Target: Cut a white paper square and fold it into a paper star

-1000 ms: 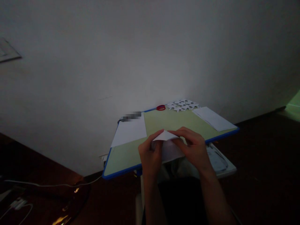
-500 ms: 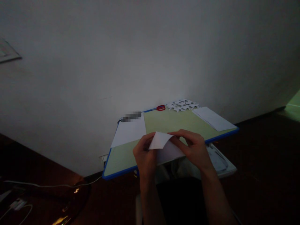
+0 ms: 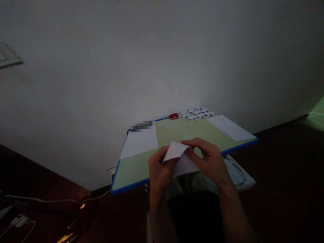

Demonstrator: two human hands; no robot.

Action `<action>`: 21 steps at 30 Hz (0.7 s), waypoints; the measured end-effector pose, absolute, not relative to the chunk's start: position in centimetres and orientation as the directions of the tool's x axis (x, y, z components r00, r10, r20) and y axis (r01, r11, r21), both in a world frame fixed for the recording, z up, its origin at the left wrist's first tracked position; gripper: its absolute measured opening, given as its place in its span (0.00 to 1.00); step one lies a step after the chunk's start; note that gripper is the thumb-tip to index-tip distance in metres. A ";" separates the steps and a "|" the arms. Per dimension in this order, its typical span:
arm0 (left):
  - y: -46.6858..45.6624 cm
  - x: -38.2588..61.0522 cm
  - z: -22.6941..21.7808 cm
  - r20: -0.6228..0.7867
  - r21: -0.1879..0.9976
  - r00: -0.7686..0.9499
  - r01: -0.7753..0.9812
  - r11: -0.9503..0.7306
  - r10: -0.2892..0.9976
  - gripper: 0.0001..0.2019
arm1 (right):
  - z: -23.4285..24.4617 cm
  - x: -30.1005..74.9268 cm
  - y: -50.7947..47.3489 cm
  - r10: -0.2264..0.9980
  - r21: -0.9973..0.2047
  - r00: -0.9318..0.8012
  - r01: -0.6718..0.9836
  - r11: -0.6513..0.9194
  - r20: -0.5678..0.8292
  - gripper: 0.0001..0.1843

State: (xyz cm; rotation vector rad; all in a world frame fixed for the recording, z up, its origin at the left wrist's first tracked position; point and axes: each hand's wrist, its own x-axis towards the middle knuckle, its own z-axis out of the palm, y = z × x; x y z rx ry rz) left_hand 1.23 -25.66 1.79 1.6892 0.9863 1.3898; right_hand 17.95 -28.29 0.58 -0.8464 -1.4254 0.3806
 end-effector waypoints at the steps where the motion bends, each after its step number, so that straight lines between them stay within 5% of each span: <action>1: -25.7 1.3 1.8 0.444 0.879 0.161 0.114 -0.463 0.882 0.09 | 0.7 17.9 -28.3 0.677 -0.687 0.140 0.253 0.681 0.723 0.15; 10: -26.2 1.8 2.0 0.482 0.840 0.248 0.140 -0.524 0.840 0.28 | 0.6 17.7 -28.2 0.679 -0.726 0.260 0.219 0.652 0.687 0.15; 21: -26.1 1.3 1.7 0.471 0.818 0.403 0.133 -0.560 0.785 0.25 | 0.9 18.2 -28.3 0.721 -0.785 0.309 0.212 0.583 0.620 0.06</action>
